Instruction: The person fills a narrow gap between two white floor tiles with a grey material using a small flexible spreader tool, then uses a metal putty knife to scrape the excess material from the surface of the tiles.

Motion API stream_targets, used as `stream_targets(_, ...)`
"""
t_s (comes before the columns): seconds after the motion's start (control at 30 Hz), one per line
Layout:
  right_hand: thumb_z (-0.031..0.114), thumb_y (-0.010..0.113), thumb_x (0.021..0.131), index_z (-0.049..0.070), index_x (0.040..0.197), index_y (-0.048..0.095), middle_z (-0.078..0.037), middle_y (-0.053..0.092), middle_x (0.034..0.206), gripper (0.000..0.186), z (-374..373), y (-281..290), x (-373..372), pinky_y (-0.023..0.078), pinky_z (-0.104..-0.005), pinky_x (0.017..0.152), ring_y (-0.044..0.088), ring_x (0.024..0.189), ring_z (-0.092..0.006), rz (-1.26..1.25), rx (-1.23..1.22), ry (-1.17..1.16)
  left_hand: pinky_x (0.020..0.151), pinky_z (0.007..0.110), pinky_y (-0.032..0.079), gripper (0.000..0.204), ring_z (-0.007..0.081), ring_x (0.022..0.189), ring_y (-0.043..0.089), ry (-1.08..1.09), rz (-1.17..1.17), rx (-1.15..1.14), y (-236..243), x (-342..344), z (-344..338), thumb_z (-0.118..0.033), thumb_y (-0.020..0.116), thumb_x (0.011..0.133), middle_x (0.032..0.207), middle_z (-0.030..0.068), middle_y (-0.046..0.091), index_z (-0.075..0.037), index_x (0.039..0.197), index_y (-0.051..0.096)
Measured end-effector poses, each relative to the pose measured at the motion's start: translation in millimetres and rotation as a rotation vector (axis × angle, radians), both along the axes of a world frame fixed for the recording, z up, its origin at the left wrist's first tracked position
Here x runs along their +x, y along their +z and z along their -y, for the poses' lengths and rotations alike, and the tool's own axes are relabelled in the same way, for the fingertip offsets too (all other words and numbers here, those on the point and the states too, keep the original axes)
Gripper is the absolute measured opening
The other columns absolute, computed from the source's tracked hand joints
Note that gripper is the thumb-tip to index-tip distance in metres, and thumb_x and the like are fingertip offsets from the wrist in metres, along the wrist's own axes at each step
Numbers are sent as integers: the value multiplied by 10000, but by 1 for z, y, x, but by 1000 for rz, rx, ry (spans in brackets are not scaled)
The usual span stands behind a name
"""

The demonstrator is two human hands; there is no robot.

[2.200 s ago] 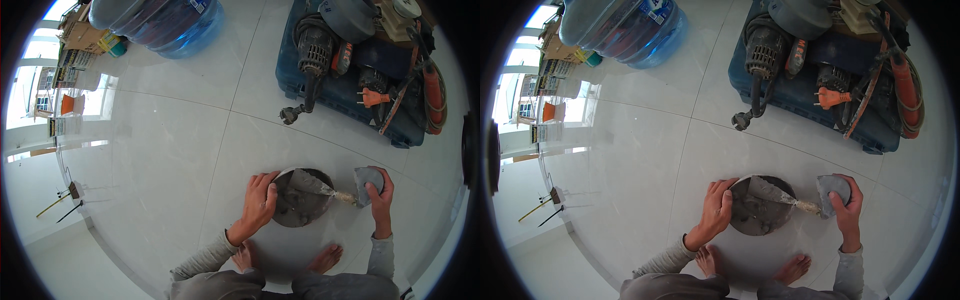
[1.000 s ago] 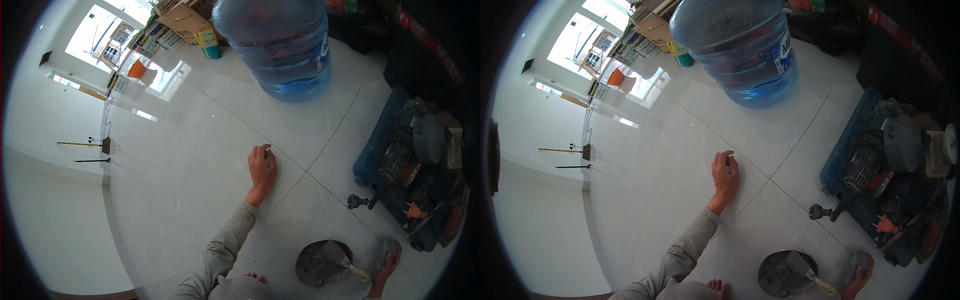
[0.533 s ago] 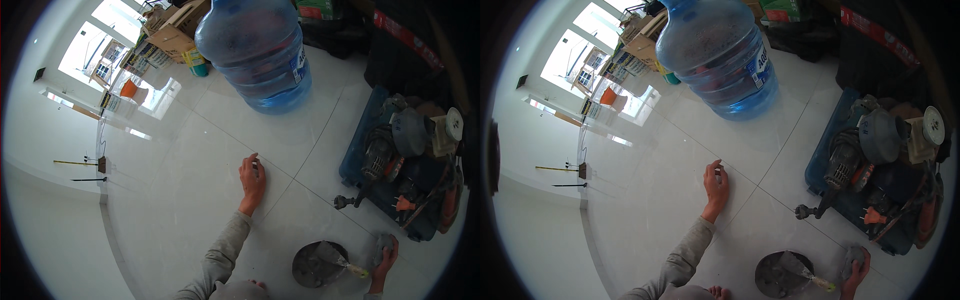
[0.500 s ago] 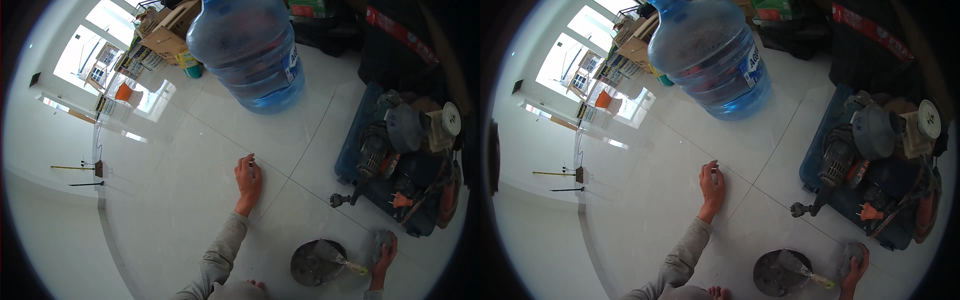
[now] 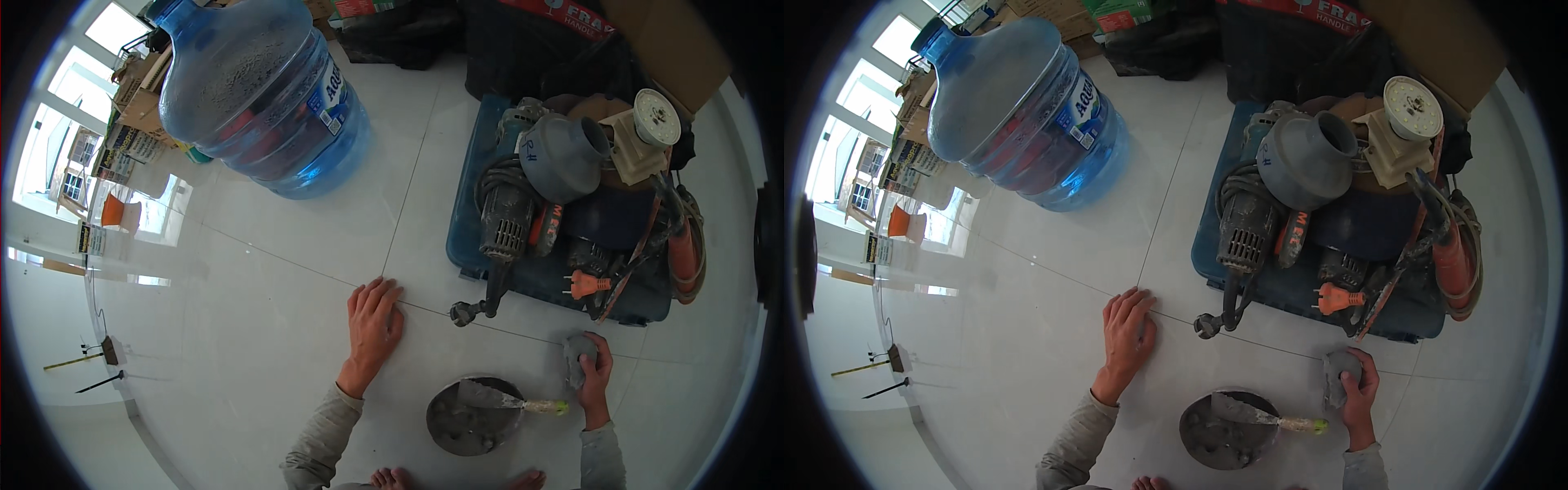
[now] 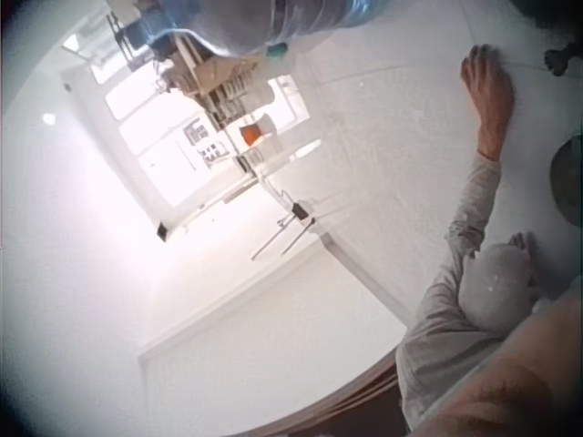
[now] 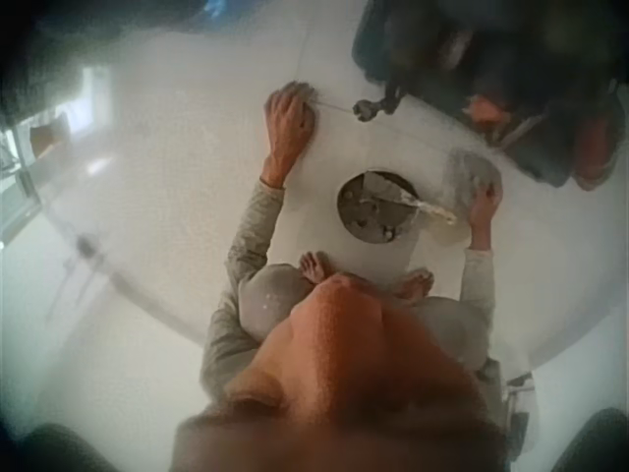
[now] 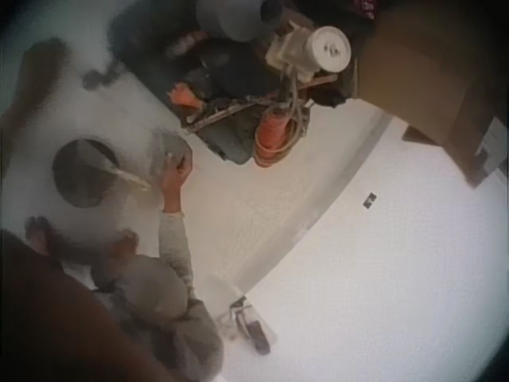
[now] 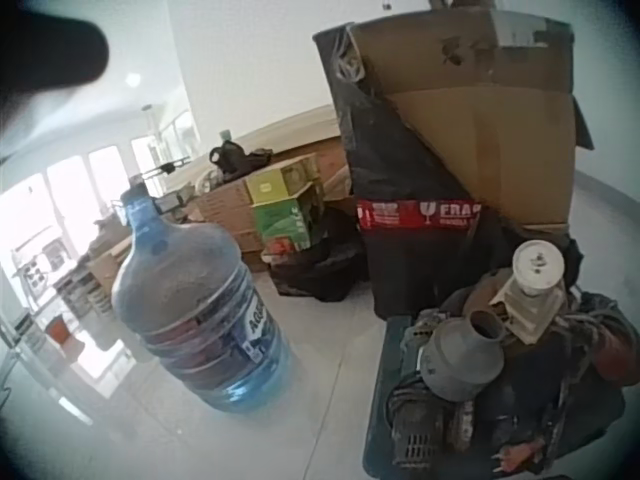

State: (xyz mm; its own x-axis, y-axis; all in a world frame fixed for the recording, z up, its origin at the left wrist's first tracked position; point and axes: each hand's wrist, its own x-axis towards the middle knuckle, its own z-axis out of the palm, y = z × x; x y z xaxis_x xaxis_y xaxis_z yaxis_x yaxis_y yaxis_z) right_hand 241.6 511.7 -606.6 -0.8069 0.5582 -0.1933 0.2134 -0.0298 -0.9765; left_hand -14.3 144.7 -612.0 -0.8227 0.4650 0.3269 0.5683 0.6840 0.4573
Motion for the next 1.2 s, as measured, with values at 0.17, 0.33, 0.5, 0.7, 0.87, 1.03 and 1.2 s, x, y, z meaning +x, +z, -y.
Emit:
stream_targets(0.17,257,704,896,7,1310,610,-64,645,1177,493,5,4,1,435,-311,998,589,1091,-165,6,-12,-23,1184,522,322,427,334,1369,516,56,63,-66,7,-3,-8,-60,648,878,1408,133,603,-48,1304,629)
stream_targets(0.33,213,703,906,7,1319,607,-67,650,1187,472,5,1,4,438,-311,1005,591,1102,-161,-2,-37,13,1207,536,283,480,344,1413,481,118,96,-162,9,-12,-5,-107,624,919,1482,132,567,-36,1392,583)
stream_targets(0.5,197,704,926,16,1370,576,-77,651,1222,497,5,1,0,442,-321,1018,593,1121,-165,4,-53,13,1203,518,297,497,373,1442,436,219,33,-258,-4,-14,7,-103,606,951,1538,140,515,-39,1440,549)
stream_targets(0.7,130,715,959,0,1400,531,-80,663,1224,495,-15,52,-13,488,-276,958,621,1106,-127,50,-292,-54,900,386,484,342,249,1043,584,143,513,139,41,64,-5,-129,547,1041,1195,116,602,-14,1361,591)
stream_targets(0.87,95,761,919,-31,1234,638,-86,709,1119,362,15,136,17,547,-313,841,642,1015,-125,218,47,261,743,322,544,371,173,870,603,7,917,218,32,149,4,-217,476,1114,1097,102,590,8,1388,584)
stream_targets(1.03,26,755,783,-35,1129,704,-86,702,1109,356,116,139,32,553,-356,843,625,984,-247,242,599,866,720,345,600,328,210,872,642,19,1082,305,42,156,2,-162,534,1082,1114,143,609,29,1325,640)
stream_targets(1.2,22,707,803,-25,1091,689,-104,682,1031,293,163,98,54,552,-355,837,599,940,-245,184,880,879,659,305,666,295,170,931,656,32,1072,359,37,167,2,-80,568,1032,1066,118,617,50,1272,679)
